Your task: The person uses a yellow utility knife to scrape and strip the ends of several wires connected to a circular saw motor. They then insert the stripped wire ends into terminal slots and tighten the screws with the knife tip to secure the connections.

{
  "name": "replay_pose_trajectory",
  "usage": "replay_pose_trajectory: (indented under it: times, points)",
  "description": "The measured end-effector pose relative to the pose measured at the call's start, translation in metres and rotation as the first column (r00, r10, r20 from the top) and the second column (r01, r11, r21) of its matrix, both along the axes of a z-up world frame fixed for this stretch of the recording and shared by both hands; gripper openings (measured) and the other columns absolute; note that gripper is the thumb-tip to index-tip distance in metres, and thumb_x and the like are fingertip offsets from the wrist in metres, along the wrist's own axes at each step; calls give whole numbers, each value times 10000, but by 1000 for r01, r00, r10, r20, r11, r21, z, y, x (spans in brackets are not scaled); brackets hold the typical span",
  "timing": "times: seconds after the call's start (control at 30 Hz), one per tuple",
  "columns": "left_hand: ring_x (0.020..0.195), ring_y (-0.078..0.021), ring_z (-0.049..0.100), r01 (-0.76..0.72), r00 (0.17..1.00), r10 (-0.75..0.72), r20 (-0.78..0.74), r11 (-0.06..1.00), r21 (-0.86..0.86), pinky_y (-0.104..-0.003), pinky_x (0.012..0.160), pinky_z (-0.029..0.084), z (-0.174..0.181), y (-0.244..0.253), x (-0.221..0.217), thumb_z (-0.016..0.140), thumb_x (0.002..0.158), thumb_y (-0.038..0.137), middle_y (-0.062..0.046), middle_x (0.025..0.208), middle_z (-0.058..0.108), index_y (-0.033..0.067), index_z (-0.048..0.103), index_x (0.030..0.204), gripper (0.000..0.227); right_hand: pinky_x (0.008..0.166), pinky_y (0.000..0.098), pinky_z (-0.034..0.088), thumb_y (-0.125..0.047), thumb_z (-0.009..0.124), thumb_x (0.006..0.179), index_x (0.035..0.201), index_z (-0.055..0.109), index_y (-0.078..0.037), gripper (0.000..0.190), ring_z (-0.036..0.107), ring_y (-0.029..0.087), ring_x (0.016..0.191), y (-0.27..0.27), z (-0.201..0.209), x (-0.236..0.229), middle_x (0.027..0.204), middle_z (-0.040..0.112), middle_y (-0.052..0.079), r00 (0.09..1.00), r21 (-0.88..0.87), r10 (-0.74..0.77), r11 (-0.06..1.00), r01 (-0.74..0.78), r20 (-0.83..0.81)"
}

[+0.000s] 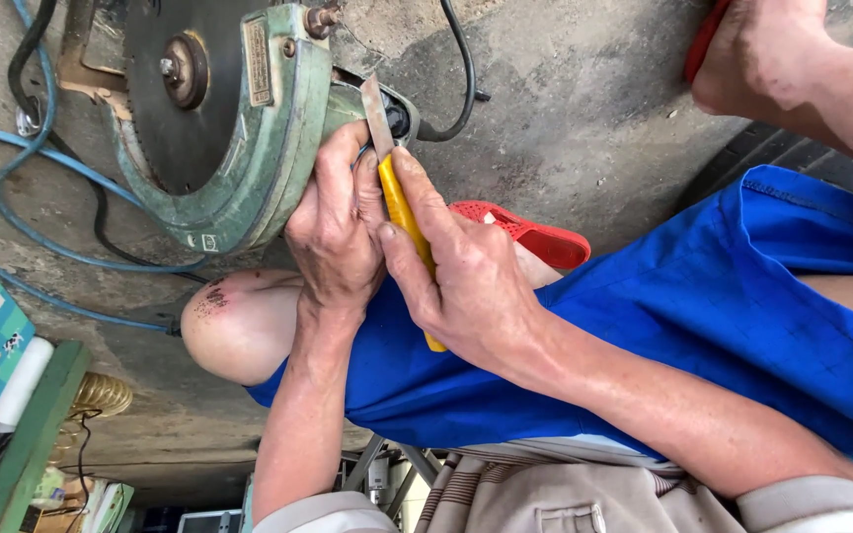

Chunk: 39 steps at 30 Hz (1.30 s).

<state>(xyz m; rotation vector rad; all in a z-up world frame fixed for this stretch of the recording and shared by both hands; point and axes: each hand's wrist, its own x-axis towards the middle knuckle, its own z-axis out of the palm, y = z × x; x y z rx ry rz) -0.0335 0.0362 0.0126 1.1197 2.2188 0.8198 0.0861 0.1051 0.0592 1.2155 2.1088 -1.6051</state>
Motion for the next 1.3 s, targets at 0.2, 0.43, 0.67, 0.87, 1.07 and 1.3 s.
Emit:
replay_pose_trajectory:
  times: [0.2,0.43,0.67,0.87,1.07,1.3]
  points:
    - [914,-316,697,-15,999,15,-50,1000,3,-412,883,557,0,0,1,543,1105,64,-127,1016,729,3,655,1156,138,526,432,467,-261,550,1064,1571,355,-37,588,624,321,552,7,8,-6,723,660,153,995,-26,38,999,-35,89]
    - [928,-300,732,-8,996,8,-92,1000,-4,-399,874,576,-4,-2,3,552,1111,98,-108,1027,751,17,667,1166,152,575,453,480,-209,560,1068,1543,364,27,566,656,355,592,12,5,-7,747,674,205,998,40,54,998,-56,40]
    - [979,-313,733,0,998,0,-63,1000,-4,-402,915,577,-1,1,0,544,1103,52,-123,1088,752,5,665,1180,150,486,421,449,-237,544,1049,1540,360,33,590,622,321,488,15,15,-8,645,636,153,997,-70,29,997,-24,65]
    - [1059,-340,759,10,1000,-10,-18,999,44,-411,979,578,-1,2,-1,520,1108,48,-166,1183,745,-20,662,1178,172,502,413,472,-231,533,1030,1504,421,27,552,655,296,515,29,18,-19,681,653,135,995,-77,36,997,-28,97]
    - [1092,-356,765,32,999,-33,9,995,89,-414,996,574,0,2,-2,522,1100,34,-190,1218,731,-64,656,1169,180,576,404,515,-260,503,1033,1493,448,21,542,677,327,545,38,19,-22,649,667,128,990,-94,39,995,-26,138]
    - [1107,-341,766,48,998,-51,41,997,67,-394,1012,586,1,3,-1,520,1110,56,-190,1254,711,-63,660,1184,198,561,433,521,-253,480,1020,1488,422,26,548,699,368,551,40,14,-27,633,677,149,983,-131,61,991,-39,171]
